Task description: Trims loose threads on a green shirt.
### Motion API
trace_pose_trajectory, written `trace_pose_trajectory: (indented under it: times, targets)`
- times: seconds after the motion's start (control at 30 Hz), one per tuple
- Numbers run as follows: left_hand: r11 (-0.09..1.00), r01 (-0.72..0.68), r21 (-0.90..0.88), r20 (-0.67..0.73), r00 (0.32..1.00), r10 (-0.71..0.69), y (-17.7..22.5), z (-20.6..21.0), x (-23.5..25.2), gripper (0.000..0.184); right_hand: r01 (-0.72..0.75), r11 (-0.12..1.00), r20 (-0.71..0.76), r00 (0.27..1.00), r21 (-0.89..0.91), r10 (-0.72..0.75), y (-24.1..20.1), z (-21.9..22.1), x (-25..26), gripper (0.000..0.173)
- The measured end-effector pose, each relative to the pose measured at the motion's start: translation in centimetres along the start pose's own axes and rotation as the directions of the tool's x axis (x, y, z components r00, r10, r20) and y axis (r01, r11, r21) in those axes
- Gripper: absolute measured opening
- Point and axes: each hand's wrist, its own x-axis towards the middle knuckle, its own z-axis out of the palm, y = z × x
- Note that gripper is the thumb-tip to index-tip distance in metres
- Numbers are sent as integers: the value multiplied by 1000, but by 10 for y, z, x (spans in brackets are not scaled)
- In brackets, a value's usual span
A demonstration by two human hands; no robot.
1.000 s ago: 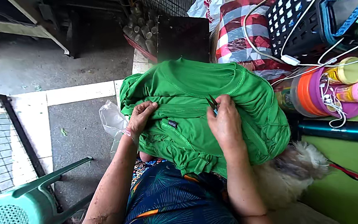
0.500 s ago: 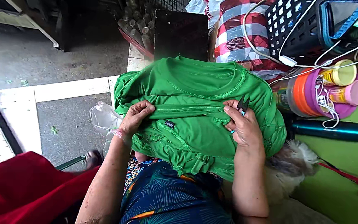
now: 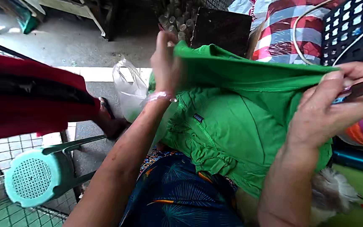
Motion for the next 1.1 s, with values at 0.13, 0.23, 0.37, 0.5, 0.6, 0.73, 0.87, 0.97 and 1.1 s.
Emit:
trace_pose_trajectory:
  times: [0.13, 0.23, 0.37, 0.5, 0.6, 0.73, 0.87, 0.97, 1.1]
  targets:
    - [972, -172, 160, 392, 915, 97, -29, 37, 17, 50, -147, 877, 340, 883, -457, 324, 46, 17, 17, 41]
    - [920, -215, 328, 668, 741, -65, -60, 47, 12, 55, -209, 828, 338, 840, -521, 424, 52, 29, 15, 40]
    - [992, -98, 85, 667, 745, 17, -61, 25, 13, 52, -19, 946, 170, 982, -324, 78, 57, 24, -8, 32]
    - [979, -92, -183, 334, 931, 150, -69, -8, -24, 35, 131, 964, 201, 976, -231, -84, -1, 20, -31, 28]
    - [980, -52, -189, 198, 976, 90, -76, -28, -71, 20, 170, 983, 589, 802, -63, -101, -44, 42, -69, 22]
    - [992, -35, -121, 437, 895, 85, -91, -37, -106, 26, 307, 942, 755, 648, -137, -102, -64, 81, -102, 35]
    - [990, -54, -129, 447, 888, 107, -93, -36, -104, 21, 295, 918, 776, 631, -266, 22, -72, 86, -93, 19]
    - [999, -2, -45, 467, 884, 23, -84, -34, -101, 26, 247, 934, 788, 613, -258, 55, -75, 81, -90, 17]
    - [987, -46, -155, 293, 952, 91, -72, -34, -102, 30, 73, 989, 775, 629, -132, 57, -78, 72, -75, 19]
